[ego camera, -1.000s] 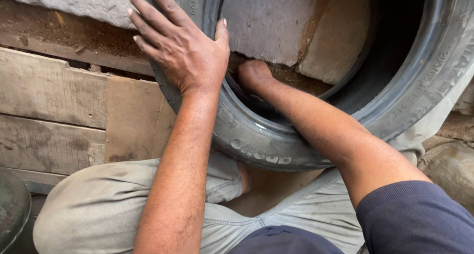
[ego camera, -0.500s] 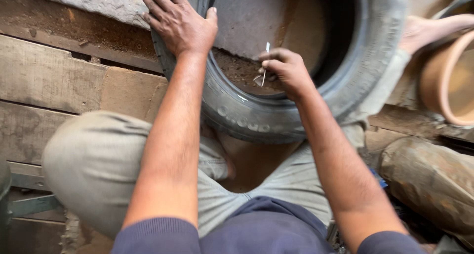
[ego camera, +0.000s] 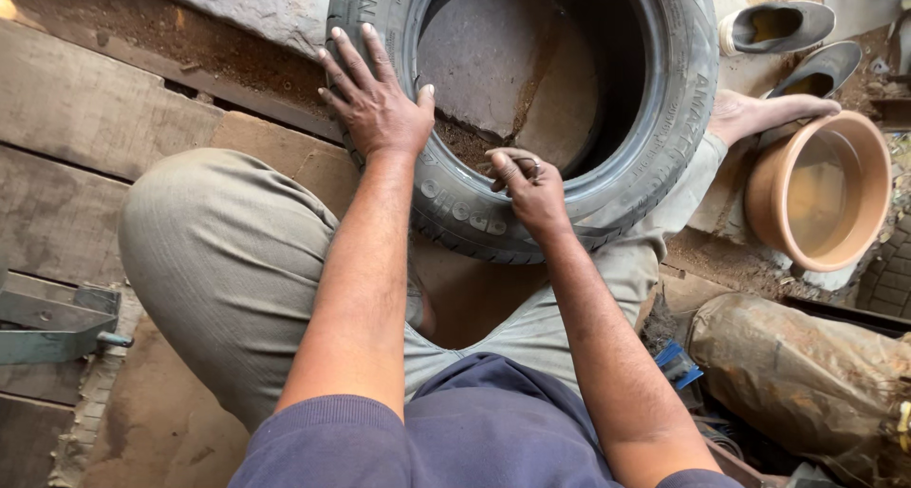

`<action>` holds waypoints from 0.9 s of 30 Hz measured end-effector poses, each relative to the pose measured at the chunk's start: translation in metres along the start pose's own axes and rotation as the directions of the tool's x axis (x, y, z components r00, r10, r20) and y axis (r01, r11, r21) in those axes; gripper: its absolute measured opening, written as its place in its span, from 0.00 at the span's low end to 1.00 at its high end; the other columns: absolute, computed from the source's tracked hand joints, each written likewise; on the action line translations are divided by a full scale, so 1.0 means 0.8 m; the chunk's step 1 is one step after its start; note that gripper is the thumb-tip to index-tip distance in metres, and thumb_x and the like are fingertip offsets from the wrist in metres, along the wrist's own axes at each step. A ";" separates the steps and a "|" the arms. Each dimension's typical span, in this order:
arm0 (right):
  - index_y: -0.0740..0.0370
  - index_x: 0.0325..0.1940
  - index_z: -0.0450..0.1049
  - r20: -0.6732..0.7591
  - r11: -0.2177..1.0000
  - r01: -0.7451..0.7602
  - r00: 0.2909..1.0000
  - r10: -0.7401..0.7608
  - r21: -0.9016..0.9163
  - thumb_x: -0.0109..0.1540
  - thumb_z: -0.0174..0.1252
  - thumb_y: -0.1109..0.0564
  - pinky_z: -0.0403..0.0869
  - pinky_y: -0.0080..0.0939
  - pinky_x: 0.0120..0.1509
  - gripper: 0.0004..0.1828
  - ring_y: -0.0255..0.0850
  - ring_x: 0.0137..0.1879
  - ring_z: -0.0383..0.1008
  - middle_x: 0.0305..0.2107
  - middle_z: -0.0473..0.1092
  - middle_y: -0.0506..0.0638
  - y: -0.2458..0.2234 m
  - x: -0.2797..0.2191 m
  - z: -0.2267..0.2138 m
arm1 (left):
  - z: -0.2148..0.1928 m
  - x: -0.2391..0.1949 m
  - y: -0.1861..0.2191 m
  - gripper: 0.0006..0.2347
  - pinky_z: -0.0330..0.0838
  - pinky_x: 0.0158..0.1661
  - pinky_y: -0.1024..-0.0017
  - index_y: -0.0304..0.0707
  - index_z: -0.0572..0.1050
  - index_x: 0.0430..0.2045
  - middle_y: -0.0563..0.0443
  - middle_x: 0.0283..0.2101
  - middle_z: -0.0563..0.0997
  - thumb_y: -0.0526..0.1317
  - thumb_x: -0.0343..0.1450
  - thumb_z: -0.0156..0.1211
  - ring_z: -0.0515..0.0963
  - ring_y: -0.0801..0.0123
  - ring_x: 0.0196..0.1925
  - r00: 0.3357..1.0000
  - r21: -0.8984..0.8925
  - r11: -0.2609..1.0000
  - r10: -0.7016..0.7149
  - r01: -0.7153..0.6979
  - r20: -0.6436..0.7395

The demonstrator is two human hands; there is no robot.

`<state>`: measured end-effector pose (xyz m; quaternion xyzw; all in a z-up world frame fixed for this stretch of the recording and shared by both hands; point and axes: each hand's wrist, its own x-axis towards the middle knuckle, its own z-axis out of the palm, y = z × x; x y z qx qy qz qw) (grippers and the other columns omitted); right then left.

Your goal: The person uses a red power drill to grind the inner surface of a car tire. They then switch to a manual metal hook tool to scrape and clean the tire's inner lining. Finally, the person lifts and rotates the tire to inspect the work.

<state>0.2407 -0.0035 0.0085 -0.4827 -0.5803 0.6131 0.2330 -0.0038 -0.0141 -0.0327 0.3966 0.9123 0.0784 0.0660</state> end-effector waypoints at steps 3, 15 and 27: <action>0.64 0.47 0.80 0.006 0.992 -0.021 1.000 0.022 -0.128 0.70 0.59 0.53 0.74 0.36 0.42 0.11 0.33 0.36 0.73 0.33 0.76 0.48 0.014 0.005 0.007 | 0.003 -0.001 0.000 0.49 0.52 0.68 0.29 0.40 0.33 0.74 0.27 0.76 0.35 0.66 0.70 0.58 0.41 0.28 0.77 0.999 -0.002 1.000 0.007 -0.008 -0.054; 0.68 0.35 0.79 0.051 0.843 -0.016 0.997 0.052 -0.538 0.66 0.60 0.49 0.72 0.41 0.36 0.18 0.36 0.29 0.72 0.23 0.74 0.49 -0.007 0.034 -0.002 | 0.010 -0.006 0.002 0.47 0.56 0.66 0.28 0.40 0.35 0.74 0.26 0.75 0.38 0.65 0.70 0.57 0.43 0.28 0.76 0.988 0.016 1.000 0.026 -0.024 -0.153; 0.68 0.36 0.79 0.125 0.871 0.110 0.991 -0.056 -0.480 0.66 0.61 0.48 0.73 0.39 0.43 0.18 0.35 0.36 0.73 0.30 0.75 0.48 0.025 0.039 -0.001 | 0.005 -0.005 0.001 0.49 0.55 0.66 0.26 0.39 0.35 0.75 0.26 0.76 0.37 0.66 0.71 0.59 0.42 0.27 0.77 0.996 -0.017 1.000 0.022 -0.023 -0.090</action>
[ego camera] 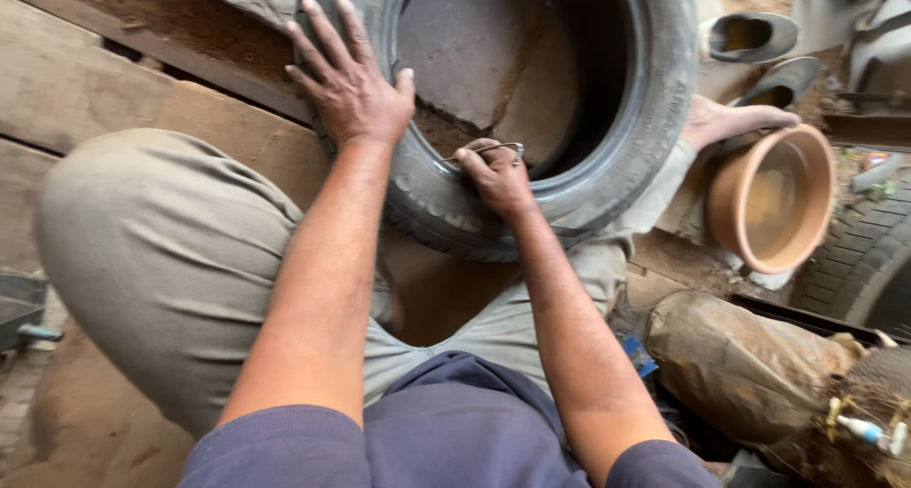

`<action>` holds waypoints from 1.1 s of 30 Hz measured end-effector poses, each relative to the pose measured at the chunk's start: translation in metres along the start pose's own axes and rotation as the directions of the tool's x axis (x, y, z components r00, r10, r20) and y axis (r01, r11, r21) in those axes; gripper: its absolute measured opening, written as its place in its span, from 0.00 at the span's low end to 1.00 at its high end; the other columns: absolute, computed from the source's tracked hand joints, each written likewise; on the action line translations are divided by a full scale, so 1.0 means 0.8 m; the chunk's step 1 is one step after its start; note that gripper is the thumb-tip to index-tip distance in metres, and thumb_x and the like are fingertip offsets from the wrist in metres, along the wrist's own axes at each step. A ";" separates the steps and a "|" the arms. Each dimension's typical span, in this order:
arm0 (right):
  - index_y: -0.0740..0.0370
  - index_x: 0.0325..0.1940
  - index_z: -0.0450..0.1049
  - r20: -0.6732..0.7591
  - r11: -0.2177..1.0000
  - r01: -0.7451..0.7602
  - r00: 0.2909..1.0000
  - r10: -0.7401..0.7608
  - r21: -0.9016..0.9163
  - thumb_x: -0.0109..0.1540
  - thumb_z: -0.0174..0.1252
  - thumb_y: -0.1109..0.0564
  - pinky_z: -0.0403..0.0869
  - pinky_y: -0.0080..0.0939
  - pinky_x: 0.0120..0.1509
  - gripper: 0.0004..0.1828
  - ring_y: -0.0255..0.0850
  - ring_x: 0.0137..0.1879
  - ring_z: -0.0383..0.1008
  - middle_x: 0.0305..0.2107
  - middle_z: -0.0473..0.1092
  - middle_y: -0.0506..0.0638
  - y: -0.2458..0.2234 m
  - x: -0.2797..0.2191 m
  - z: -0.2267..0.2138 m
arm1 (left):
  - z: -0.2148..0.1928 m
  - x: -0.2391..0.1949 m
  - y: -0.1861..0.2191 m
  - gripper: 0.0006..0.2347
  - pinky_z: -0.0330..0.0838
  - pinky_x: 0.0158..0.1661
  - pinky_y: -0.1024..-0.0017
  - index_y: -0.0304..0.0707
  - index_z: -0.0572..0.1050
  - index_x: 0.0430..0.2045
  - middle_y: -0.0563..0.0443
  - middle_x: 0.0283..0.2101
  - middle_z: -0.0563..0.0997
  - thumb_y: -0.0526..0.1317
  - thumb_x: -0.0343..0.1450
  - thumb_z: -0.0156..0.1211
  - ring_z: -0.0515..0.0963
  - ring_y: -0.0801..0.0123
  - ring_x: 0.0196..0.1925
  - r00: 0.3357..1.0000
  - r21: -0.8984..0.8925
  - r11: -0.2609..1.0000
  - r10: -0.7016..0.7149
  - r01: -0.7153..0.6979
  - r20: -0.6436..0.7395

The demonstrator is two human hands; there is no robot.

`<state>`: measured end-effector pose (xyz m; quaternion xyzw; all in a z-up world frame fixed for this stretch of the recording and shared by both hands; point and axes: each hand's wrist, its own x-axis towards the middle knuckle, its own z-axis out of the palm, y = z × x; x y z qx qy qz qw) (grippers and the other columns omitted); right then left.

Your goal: The person uses a red power drill to grind the inner surface of a car tire. They then switch to a manual metal hook tool to scrape and clean the tire's inner lining. Finally, the person lifts and rotates the tire to inspect the work.

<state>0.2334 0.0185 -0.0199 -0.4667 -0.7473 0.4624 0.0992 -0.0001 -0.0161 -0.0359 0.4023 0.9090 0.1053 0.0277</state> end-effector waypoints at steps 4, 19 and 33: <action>0.68 0.34 0.79 -0.005 1.000 0.015 1.000 -0.015 -0.005 0.66 0.60 0.48 0.73 0.38 0.43 0.18 0.34 0.36 0.75 0.32 0.77 0.46 -0.005 0.002 0.001 | -0.002 0.003 0.002 0.49 0.54 0.68 0.26 0.39 0.35 0.75 0.27 0.76 0.37 0.66 0.70 0.59 0.41 0.28 0.77 0.999 -0.003 1.000 -0.020 0.021 0.049; 0.70 0.29 0.78 -0.025 0.998 0.055 0.998 -0.055 -0.031 0.64 0.59 0.50 0.73 0.40 0.44 0.19 0.36 0.38 0.74 0.30 0.76 0.50 -0.006 0.004 0.003 | -0.015 -0.001 0.006 0.47 0.55 0.67 0.29 0.39 0.37 0.75 0.27 0.76 0.37 0.65 0.70 0.58 0.42 0.27 0.77 1.000 -0.016 1.000 -0.019 0.020 0.020; 0.67 0.31 0.78 0.009 0.994 -0.047 0.999 0.047 0.094 0.65 0.59 0.52 0.71 0.38 0.42 0.15 0.34 0.35 0.71 0.27 0.73 0.46 0.018 0.002 0.008 | -0.013 -0.004 0.005 0.47 0.55 0.67 0.29 0.38 0.38 0.75 0.26 0.76 0.38 0.64 0.70 0.58 0.42 0.28 0.77 0.998 -0.013 1.000 -0.017 0.017 0.052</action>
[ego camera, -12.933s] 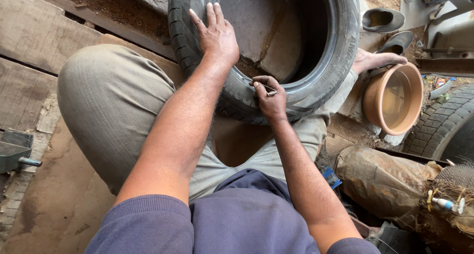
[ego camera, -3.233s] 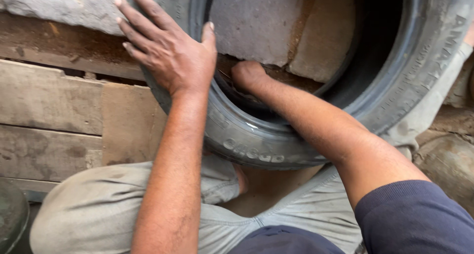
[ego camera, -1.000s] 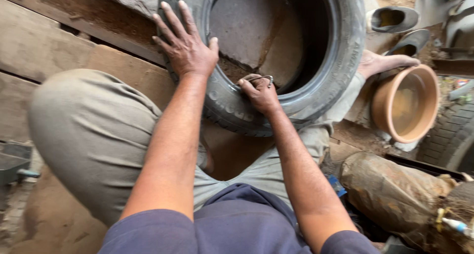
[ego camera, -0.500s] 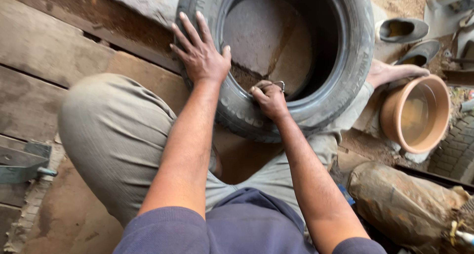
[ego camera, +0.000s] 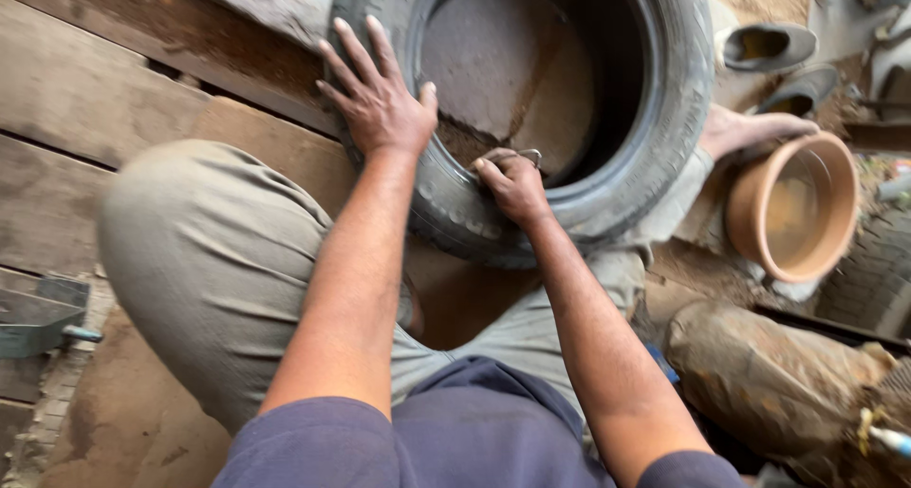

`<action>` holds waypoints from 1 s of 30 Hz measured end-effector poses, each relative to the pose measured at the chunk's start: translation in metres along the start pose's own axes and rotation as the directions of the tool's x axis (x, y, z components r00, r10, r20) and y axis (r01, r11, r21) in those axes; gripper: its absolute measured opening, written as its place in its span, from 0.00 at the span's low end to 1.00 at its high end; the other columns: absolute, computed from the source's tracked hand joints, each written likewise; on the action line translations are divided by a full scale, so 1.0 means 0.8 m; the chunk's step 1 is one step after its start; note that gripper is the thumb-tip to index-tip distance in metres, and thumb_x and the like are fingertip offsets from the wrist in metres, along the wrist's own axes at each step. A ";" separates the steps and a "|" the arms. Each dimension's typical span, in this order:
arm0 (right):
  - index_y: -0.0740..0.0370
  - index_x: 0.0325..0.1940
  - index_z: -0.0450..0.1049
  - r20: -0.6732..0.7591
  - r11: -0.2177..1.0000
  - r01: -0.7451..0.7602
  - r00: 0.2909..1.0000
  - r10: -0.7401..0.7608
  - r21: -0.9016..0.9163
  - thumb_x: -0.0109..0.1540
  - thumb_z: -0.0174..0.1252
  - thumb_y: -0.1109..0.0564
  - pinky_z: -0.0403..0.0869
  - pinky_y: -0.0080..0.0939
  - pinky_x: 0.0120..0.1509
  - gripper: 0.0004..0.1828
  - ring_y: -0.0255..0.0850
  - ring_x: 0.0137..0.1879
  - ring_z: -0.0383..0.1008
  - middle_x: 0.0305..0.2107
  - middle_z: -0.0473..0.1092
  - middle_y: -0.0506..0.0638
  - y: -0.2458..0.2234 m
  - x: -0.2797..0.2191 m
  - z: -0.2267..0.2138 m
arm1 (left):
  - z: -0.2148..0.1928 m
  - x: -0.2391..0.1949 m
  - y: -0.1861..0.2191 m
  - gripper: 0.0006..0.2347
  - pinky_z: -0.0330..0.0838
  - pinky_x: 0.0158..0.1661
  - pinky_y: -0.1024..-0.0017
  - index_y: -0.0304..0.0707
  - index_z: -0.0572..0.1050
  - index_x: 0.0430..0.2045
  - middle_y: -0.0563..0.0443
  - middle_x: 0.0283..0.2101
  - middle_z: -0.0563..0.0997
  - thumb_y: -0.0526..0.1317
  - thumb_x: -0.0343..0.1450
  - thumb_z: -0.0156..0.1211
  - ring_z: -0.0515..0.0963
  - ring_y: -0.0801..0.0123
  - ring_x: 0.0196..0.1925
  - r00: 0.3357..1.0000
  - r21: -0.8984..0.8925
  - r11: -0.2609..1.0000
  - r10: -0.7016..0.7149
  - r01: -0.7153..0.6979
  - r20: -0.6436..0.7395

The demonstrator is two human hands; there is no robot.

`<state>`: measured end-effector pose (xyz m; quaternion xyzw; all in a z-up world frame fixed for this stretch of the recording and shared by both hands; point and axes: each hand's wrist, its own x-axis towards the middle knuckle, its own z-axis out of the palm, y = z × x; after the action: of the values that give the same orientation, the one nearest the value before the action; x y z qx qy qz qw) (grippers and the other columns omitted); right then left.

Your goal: The person uses a red power drill to grind the inner surface of a car tire. They then switch to a manual metal hook tool to scrape and clean the tire's inner lining. Finally, the person lifts and rotates the tire to inspect the work.

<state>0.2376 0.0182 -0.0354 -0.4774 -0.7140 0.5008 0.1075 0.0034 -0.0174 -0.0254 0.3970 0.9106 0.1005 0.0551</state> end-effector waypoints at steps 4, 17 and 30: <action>0.67 0.32 0.77 -0.019 0.997 0.058 0.998 -0.059 -0.042 0.65 0.58 0.54 0.72 0.36 0.42 0.13 0.33 0.34 0.71 0.26 0.73 0.47 -0.002 0.006 -0.002 | -0.009 0.003 0.002 0.47 0.55 0.67 0.29 0.37 0.37 0.75 0.26 0.76 0.38 0.63 0.70 0.59 0.43 0.27 0.77 1.000 -0.016 1.000 -0.004 0.004 0.012; 0.69 0.30 0.78 0.027 0.994 0.106 0.994 -0.107 0.040 0.66 0.58 0.54 0.72 0.37 0.43 0.15 0.34 0.37 0.74 0.30 0.75 0.48 0.006 0.007 -0.006 | -0.001 0.000 0.002 0.47 0.55 0.67 0.28 0.38 0.39 0.75 0.27 0.76 0.37 0.63 0.70 0.60 0.42 0.27 0.77 0.999 -0.012 1.000 0.007 -0.008 -0.050; 0.67 0.38 0.81 0.052 0.995 0.003 0.999 -0.008 0.101 0.65 0.58 0.56 0.72 0.32 0.42 0.11 0.29 0.35 0.72 0.29 0.75 0.44 0.003 0.004 -0.006 | 0.018 0.003 0.000 0.47 0.55 0.67 0.27 0.40 0.36 0.75 0.27 0.76 0.37 0.65 0.71 0.57 0.42 0.27 0.77 0.998 0.032 0.999 0.007 -0.005 -0.058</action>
<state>0.2401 0.0237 -0.0359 -0.4561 -0.6916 0.5483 0.1141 0.0040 -0.0135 -0.0396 0.3975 0.9121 0.0977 0.0220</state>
